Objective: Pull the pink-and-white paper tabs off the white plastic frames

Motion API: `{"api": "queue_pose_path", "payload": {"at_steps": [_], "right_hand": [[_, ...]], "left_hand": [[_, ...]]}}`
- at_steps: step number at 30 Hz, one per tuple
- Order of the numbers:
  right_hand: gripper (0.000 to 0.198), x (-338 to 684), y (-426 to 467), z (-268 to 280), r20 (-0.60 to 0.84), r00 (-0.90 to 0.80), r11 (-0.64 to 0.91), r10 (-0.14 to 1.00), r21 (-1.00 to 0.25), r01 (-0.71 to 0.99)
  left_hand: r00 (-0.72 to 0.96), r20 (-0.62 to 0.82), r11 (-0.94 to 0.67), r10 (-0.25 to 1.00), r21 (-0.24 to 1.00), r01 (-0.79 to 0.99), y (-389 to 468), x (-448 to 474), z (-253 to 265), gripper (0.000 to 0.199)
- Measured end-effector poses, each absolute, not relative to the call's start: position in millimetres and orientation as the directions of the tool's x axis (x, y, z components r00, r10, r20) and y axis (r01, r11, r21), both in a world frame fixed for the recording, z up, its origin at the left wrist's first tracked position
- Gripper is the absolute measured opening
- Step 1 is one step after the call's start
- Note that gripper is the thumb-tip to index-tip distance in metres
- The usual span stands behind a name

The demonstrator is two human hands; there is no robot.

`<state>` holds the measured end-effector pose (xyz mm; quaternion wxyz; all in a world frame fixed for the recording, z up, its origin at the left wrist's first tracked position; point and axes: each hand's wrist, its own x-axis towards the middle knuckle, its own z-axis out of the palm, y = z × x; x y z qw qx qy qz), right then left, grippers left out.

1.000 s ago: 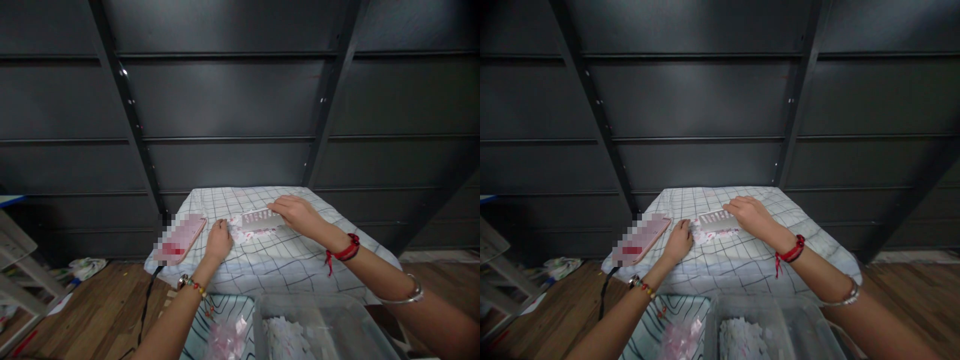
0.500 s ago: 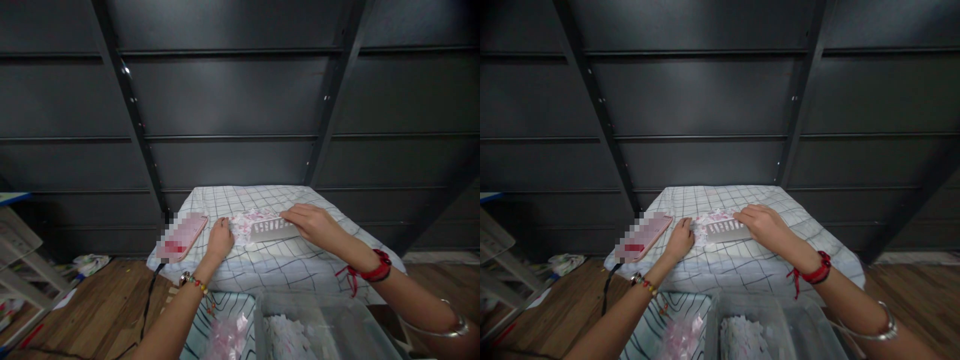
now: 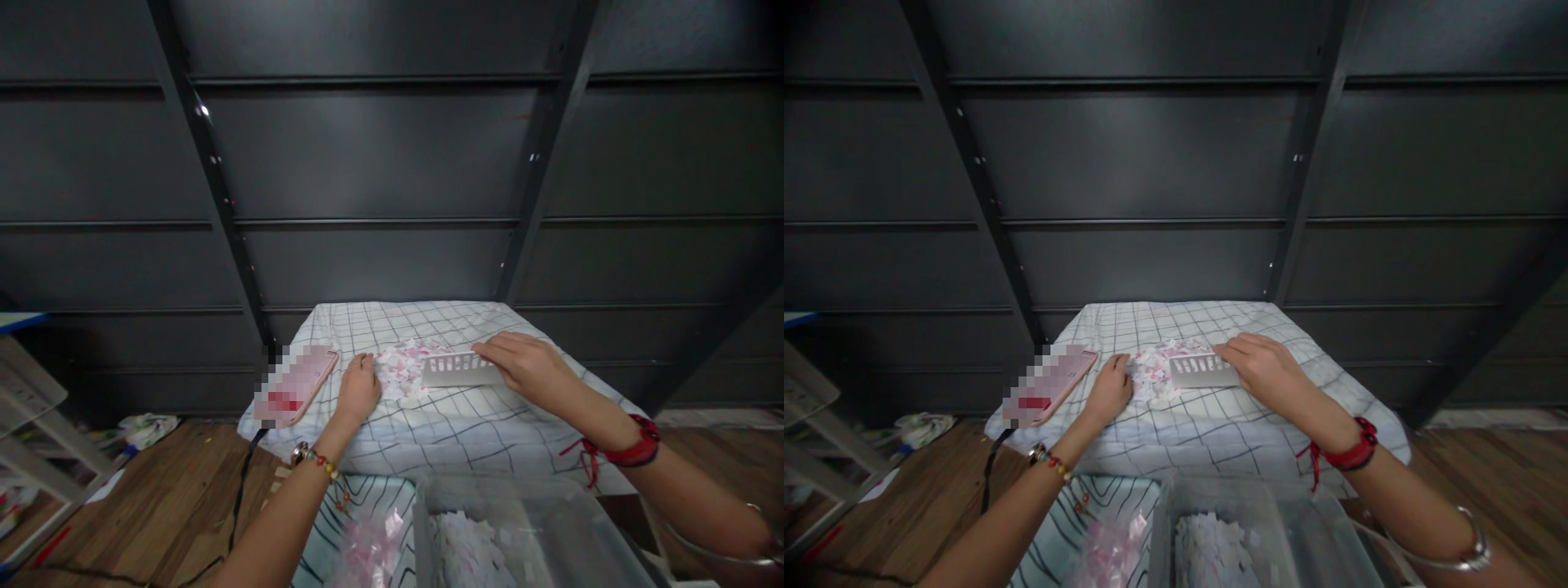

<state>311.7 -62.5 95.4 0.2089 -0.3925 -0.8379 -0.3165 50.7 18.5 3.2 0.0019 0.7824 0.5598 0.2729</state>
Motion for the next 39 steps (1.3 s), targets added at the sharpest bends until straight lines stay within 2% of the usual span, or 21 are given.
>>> {"api": "queue_pose_path", "payload": {"at_steps": [12, 26, 39], "right_hand": [[0.03, 318, -66, 94, 0.614, -0.563, 0.463, 0.554, 0.336, 0.821], [0.03, 320, -80, 104, 0.594, -0.614, 0.468, 0.52, 0.404, 0.786], [0.027, 338, -92, 104, 0.561, -0.606, 0.424, 0.564, 0.433, 0.795]], "left_hand": [[0.227, 0.419, -0.366, 0.879, 0.29, 0.884, 19, 51, 3, 0.045], [0.226, 0.418, -0.364, 0.88, 0.288, 0.886, 19, 51, 3, 0.044], [0.236, 0.403, -0.364, 0.884, 0.278, 0.889, 18, 52, 4, 0.044]]}}
